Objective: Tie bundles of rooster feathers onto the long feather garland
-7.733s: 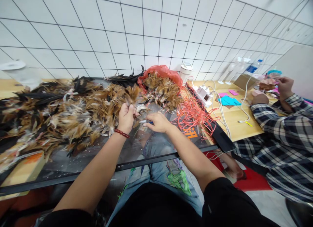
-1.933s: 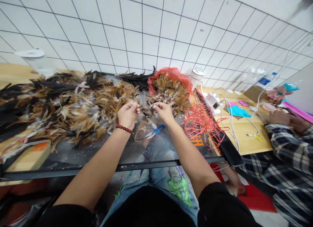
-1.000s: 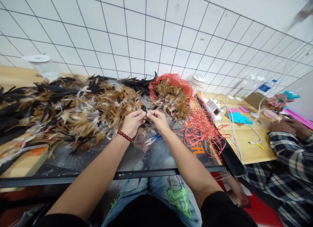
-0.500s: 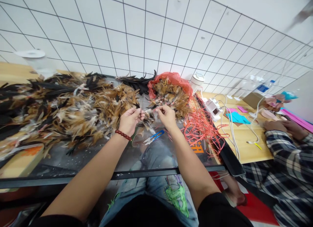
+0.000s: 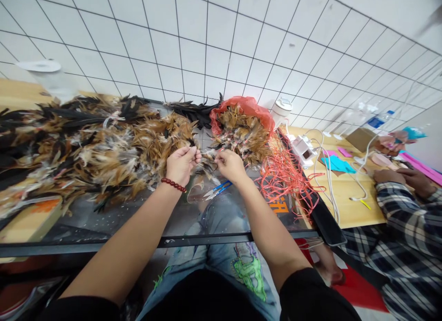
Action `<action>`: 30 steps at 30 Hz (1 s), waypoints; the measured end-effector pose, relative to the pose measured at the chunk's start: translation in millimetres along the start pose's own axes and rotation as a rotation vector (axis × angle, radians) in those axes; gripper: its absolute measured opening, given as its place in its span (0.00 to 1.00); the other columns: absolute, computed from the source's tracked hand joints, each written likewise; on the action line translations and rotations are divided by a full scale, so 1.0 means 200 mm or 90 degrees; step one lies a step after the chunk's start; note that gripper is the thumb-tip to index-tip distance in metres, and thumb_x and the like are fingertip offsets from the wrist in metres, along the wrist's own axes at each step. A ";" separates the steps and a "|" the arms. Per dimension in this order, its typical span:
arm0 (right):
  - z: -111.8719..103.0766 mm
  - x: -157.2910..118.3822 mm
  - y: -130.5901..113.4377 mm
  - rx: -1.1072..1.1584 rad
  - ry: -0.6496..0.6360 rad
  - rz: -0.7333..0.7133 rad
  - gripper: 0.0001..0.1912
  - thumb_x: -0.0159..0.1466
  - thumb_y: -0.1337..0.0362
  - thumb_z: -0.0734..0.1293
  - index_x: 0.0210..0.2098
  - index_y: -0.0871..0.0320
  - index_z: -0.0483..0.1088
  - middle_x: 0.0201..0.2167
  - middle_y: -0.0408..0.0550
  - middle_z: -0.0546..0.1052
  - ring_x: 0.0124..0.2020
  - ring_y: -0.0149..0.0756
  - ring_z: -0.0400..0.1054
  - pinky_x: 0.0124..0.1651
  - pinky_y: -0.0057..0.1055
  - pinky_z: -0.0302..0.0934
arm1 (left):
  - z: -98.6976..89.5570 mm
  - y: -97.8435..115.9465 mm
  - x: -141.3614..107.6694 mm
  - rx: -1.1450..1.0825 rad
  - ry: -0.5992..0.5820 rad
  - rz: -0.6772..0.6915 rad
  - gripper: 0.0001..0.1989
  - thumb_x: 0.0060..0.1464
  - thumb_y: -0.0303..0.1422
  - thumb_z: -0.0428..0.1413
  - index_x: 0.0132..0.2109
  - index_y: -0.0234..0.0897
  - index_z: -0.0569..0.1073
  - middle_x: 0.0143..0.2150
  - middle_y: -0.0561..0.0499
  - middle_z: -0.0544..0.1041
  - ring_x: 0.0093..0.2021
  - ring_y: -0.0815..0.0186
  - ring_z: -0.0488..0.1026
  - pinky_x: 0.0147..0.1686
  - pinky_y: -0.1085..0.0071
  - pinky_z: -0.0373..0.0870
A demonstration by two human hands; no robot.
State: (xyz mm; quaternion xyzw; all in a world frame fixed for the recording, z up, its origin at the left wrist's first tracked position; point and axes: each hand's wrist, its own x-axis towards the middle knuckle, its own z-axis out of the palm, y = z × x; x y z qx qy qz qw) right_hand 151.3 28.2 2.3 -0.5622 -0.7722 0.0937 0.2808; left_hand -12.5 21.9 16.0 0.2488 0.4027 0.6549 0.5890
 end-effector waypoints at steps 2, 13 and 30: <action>0.01 0.02 0.00 0.182 0.034 0.066 0.05 0.61 0.66 0.65 0.28 0.58 0.71 0.28 0.44 0.75 0.32 0.32 0.67 0.39 0.30 0.59 | 0.00 0.00 0.00 0.004 -0.006 -0.005 0.06 0.49 0.24 0.62 0.28 0.30 0.72 0.24 0.51 0.76 0.24 0.73 0.73 0.27 0.78 0.71; 0.04 0.02 -0.09 0.782 -0.028 0.193 0.18 0.48 0.51 0.74 0.26 0.59 0.69 0.20 0.37 0.72 0.18 0.21 0.56 0.23 0.22 0.50 | -0.03 -0.02 0.00 0.068 -0.057 -0.087 0.04 0.50 0.24 0.62 0.29 0.29 0.75 0.27 0.47 0.78 0.24 0.73 0.74 0.27 0.78 0.73; 0.10 0.02 -0.06 0.623 0.018 0.102 0.14 0.57 0.52 0.68 0.31 0.58 0.71 0.24 0.41 0.73 0.27 0.29 0.66 0.33 0.27 0.62 | 0.00 -0.01 -0.04 0.207 -0.154 -0.170 0.06 0.44 0.24 0.66 0.27 0.28 0.76 0.24 0.45 0.78 0.23 0.70 0.75 0.27 0.75 0.72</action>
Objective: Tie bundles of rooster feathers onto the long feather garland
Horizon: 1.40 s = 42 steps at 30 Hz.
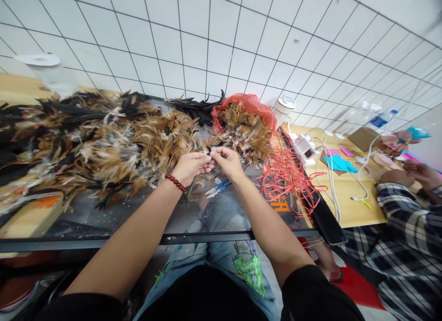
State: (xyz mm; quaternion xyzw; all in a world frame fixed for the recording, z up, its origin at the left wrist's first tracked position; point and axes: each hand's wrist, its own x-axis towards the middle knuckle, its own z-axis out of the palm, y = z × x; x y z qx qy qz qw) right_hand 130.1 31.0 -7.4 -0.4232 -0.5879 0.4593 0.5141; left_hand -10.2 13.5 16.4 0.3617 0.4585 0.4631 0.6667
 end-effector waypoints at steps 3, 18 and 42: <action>-0.06 0.00 -0.05 -0.231 -0.025 -0.070 0.09 0.61 0.59 0.65 0.33 0.58 0.73 0.29 0.44 0.75 0.31 0.31 0.67 0.38 0.28 0.63 | 0.00 0.00 0.00 0.006 0.018 0.036 0.09 0.43 0.27 0.67 0.26 0.29 0.74 0.24 0.45 0.77 0.23 0.70 0.74 0.26 0.74 0.72; -0.14 -0.02 -0.12 -0.388 -0.168 -0.043 0.04 0.57 0.71 0.63 0.28 0.58 0.69 0.25 0.41 0.73 0.29 0.30 0.66 0.36 0.26 0.59 | -0.02 0.01 0.03 -0.078 0.133 0.148 0.07 0.49 0.29 0.64 0.29 0.30 0.73 0.26 0.48 0.78 0.24 0.72 0.74 0.28 0.77 0.72; -0.08 -0.02 -0.07 -0.306 -0.091 0.017 0.11 0.55 0.56 0.72 0.27 0.58 0.74 0.21 0.37 0.70 0.24 0.26 0.60 0.31 0.25 0.54 | 0.00 0.01 0.01 -0.054 0.068 0.124 0.08 0.44 0.27 0.67 0.26 0.29 0.74 0.22 0.50 0.75 0.20 0.73 0.70 0.23 0.78 0.69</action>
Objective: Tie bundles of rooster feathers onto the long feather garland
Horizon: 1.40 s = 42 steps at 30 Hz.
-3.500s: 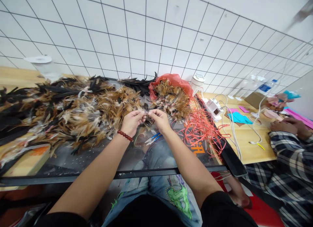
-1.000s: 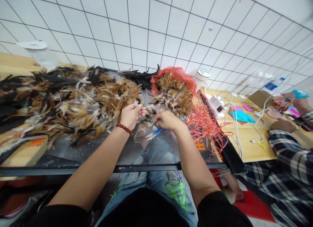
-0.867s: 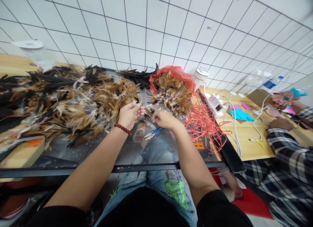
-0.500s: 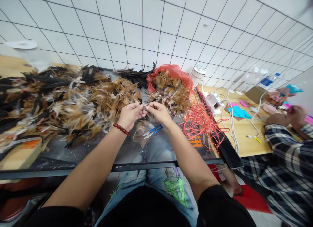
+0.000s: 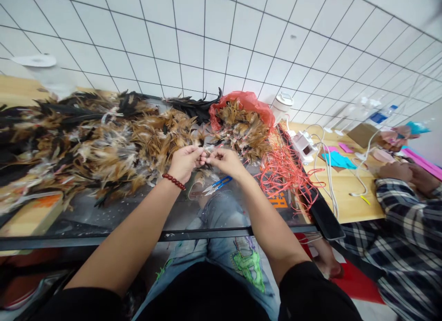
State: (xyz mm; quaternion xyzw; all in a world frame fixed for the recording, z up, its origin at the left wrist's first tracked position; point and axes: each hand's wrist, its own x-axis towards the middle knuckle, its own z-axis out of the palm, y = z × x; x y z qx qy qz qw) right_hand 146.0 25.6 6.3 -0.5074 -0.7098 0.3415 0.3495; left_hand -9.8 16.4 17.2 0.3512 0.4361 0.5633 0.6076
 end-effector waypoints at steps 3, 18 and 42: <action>-0.01 -0.04 -0.02 -0.154 -0.122 0.007 0.14 0.46 0.56 0.78 0.24 0.57 0.74 0.17 0.35 0.67 0.22 0.25 0.58 0.27 0.24 0.49 | -0.01 0.01 0.01 -0.034 0.047 0.028 0.08 0.46 0.27 0.66 0.27 0.30 0.73 0.22 0.51 0.74 0.21 0.74 0.70 0.24 0.78 0.69; 0.04 0.05 0.01 0.418 0.194 0.102 0.20 0.47 0.52 0.77 0.28 0.57 0.68 0.19 0.39 0.73 0.21 0.27 0.67 0.27 0.25 0.63 | -0.01 -0.02 -0.01 0.013 -0.058 -0.103 0.07 0.45 0.27 0.67 0.30 0.29 0.76 0.31 0.42 0.81 0.29 0.65 0.79 0.29 0.74 0.74; 0.02 -0.05 -0.07 -0.301 -0.051 0.064 0.09 0.54 0.56 0.72 0.26 0.55 0.75 0.22 0.40 0.74 0.26 0.31 0.65 0.32 0.27 0.53 | -0.03 0.02 0.03 -0.063 0.053 0.028 0.09 0.54 0.27 0.61 0.28 0.31 0.70 0.26 0.49 0.78 0.22 0.72 0.74 0.24 0.77 0.71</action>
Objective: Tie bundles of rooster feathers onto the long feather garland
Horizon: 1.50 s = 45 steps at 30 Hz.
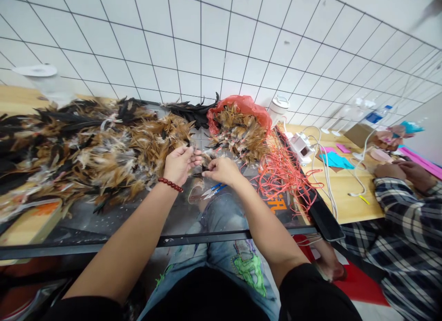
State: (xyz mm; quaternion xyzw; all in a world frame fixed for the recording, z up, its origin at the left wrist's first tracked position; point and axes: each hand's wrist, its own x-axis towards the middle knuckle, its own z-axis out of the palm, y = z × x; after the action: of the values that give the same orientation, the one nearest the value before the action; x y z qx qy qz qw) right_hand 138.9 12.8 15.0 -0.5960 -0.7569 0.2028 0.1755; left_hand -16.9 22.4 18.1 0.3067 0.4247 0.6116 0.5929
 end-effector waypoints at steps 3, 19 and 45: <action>0.00 0.02 0.01 0.079 -0.038 -0.018 0.04 0.52 0.63 0.71 0.25 0.57 0.74 0.20 0.38 0.71 0.25 0.28 0.62 0.31 0.26 0.52 | 0.00 -0.01 0.00 0.004 0.021 0.000 0.08 0.55 0.25 0.59 0.27 0.30 0.72 0.23 0.51 0.76 0.21 0.73 0.72 0.25 0.78 0.71; 0.05 0.08 0.04 0.661 0.085 0.006 0.24 0.44 0.47 0.75 0.19 0.57 0.62 0.17 0.35 0.63 0.21 0.24 0.54 0.26 0.25 0.50 | 0.01 -0.04 -0.03 0.083 -0.078 -0.146 0.05 0.52 0.24 0.61 0.29 0.28 0.75 0.24 0.45 0.78 0.25 0.68 0.77 0.28 0.75 0.74; 0.07 0.05 0.03 0.192 0.096 -0.084 0.03 0.57 0.65 0.70 0.31 0.57 0.74 0.28 0.41 0.73 0.31 0.29 0.65 0.39 0.26 0.58 | 0.00 0.00 -0.01 0.019 0.002 0.019 0.07 0.49 0.30 0.64 0.30 0.30 0.75 0.25 0.50 0.77 0.24 0.73 0.73 0.28 0.77 0.70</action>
State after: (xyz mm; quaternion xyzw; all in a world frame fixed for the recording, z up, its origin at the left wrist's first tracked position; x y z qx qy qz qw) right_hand 134.7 22.1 -0.9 -0.5254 -0.7399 0.2570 0.3323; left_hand -15.6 20.3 18.4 0.3211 0.4302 0.6144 0.5782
